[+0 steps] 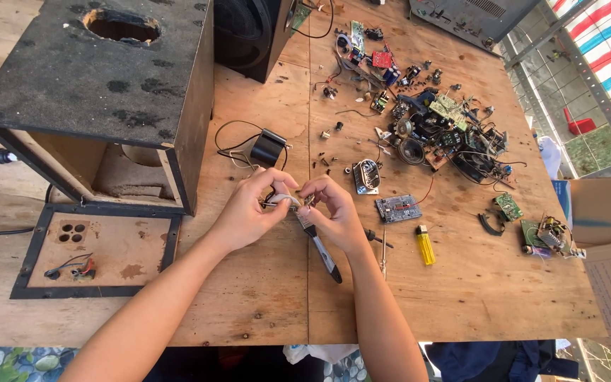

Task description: The person works on a small electronic component, likely a circuit board, using a soldering iron to apply heat and solder. They manipulate the component with both hands, turning it over to access different sides, while various electronic parts and tools are scattered on the wooden workbench.

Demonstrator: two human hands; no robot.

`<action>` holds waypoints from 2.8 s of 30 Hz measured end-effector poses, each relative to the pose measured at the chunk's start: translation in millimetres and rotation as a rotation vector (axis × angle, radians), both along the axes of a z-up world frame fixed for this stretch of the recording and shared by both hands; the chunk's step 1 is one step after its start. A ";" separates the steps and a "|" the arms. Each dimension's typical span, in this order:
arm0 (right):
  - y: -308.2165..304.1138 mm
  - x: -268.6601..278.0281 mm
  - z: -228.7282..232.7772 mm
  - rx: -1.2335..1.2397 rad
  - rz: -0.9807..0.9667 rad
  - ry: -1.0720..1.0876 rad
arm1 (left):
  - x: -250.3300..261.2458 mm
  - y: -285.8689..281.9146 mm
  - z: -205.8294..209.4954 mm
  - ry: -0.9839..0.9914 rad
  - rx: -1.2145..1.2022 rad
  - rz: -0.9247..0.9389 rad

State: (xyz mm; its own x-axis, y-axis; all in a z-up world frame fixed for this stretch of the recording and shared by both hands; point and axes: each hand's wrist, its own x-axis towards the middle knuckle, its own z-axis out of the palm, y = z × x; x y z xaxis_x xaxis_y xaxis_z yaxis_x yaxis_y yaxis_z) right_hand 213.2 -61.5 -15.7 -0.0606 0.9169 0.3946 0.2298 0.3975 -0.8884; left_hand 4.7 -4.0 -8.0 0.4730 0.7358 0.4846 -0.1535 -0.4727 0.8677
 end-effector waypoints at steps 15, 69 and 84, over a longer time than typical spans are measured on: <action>-3.9 -6.2 11.7 0.112 -0.066 -0.153 | 2.0 4.2 -5.4 0.153 0.096 0.002; -5.8 -44.9 16.7 0.272 -0.440 -0.499 | 9.8 8.6 -27.1 0.155 0.341 0.335; -5.0 -35.0 10.8 0.228 -0.336 -0.476 | 11.9 7.7 -25.7 0.240 0.422 0.337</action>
